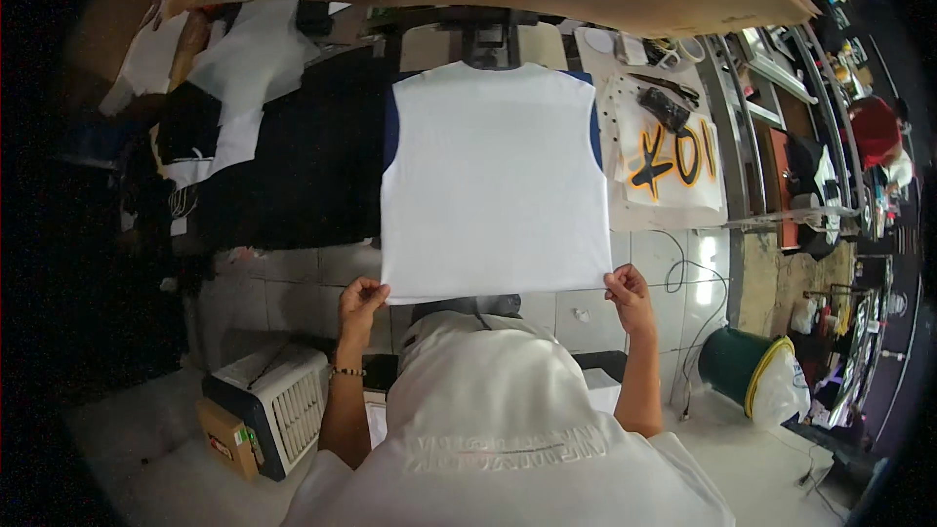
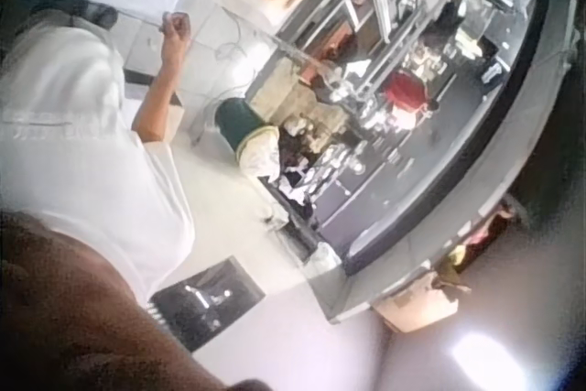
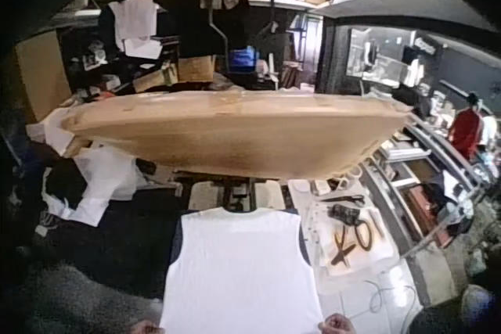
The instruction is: The person smooths a shirt onto a work surface, aligns a graphic transfer sheet on the fabric, presses it down by hand and with a handheld block, and lowers the heat press machine over the garment.
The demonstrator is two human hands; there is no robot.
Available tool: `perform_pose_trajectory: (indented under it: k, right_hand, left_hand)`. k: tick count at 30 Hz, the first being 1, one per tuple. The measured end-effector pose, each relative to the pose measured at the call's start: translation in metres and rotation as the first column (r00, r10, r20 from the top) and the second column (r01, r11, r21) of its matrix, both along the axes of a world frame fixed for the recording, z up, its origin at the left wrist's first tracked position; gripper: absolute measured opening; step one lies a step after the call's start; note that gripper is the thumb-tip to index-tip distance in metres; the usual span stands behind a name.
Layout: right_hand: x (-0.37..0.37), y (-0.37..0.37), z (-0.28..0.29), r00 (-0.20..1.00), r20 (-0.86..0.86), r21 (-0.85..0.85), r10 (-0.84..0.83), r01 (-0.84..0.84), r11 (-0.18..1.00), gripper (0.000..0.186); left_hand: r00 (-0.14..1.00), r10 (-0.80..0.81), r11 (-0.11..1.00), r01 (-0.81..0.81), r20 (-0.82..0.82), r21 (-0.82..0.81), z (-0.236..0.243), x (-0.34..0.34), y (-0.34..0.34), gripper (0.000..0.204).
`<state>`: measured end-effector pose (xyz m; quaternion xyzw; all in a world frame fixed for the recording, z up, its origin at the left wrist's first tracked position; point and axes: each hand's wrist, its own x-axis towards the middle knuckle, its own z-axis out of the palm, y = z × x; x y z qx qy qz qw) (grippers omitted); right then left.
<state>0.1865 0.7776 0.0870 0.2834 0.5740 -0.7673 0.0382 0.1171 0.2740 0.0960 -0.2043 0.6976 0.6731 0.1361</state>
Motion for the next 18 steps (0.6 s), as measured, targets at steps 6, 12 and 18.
perform_pose_trajectory:
  k: [6, 12, 18]
  right_hand:
    - [-0.001, 0.005, 0.011, 0.995, 0.013, 0.035, 0.099, -0.099, 0.994, 0.022]
    - [-0.023, 0.006, 0.015, 0.991, 0.062, 0.017, 0.115, -0.116, 0.993, 0.019]
    - [-0.053, 0.014, 0.032, 0.95, 0.134, 0.178, 0.284, -0.305, 0.936, 0.021]
  left_hand:
    - [0.992, -0.127, 0.992, 0.127, 0.011, 0.016, -0.01, 0.0, -0.021, 0.017]
    - [0.995, -0.096, 0.995, 0.096, -0.01, 0.004, 0.024, -0.044, 0.011, 0.02]
    - [0.992, -0.12, 0.982, 0.113, -0.04, -0.148, 0.011, -0.082, 0.016, 0.026]
